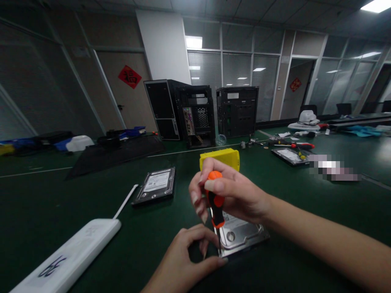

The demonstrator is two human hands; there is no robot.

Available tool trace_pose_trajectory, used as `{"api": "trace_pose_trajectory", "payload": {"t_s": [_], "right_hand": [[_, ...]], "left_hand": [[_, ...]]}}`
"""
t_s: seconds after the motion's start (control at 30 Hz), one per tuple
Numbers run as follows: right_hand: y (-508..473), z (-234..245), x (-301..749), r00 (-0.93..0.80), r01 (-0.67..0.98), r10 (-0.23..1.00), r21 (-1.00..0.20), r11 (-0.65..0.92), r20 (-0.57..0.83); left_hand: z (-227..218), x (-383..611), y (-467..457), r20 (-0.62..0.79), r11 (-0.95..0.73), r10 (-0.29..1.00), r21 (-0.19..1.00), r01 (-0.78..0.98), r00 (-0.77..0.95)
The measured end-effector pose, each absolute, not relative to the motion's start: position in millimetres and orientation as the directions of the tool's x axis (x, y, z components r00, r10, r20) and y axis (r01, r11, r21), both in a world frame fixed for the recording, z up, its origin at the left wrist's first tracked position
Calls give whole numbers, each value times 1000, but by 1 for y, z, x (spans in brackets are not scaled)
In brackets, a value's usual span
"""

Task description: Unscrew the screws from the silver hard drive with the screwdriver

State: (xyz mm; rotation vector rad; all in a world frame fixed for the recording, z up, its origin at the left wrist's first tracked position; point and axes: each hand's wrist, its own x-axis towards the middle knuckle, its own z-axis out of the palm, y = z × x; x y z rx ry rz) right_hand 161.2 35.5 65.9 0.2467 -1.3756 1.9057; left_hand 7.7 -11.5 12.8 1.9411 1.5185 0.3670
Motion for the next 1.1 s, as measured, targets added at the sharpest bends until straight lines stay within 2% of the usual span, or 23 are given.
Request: {"api": "trace_pose_trajectory", "payload": {"t_s": [0.23, 0.4, 0.6, 0.8, 1.1], "right_hand": [[35, 67, 162, -718, -649, 445, -746, -148, 536], [33, 67, 165, -753, -624, 368, -770, -134, 546], [34, 67, 167, -764, -614, 402, -761, -211, 505], [42, 61, 165, -720, -648, 503, -721, -243, 478], [41, 58, 164, -681, -678, 522, -713, -181, 514]], "left_hand": [[11, 8, -10, -137, -165, 937, 634, 756, 320], [14, 9, -11, -152, -140, 942, 632, 763, 299], [12, 7, -11, -142, -152, 940, 641, 753, 311], [14, 9, -11, -143, -165, 935, 631, 758, 323], [12, 8, -11, -130, -173, 937, 632, 756, 323]]}}
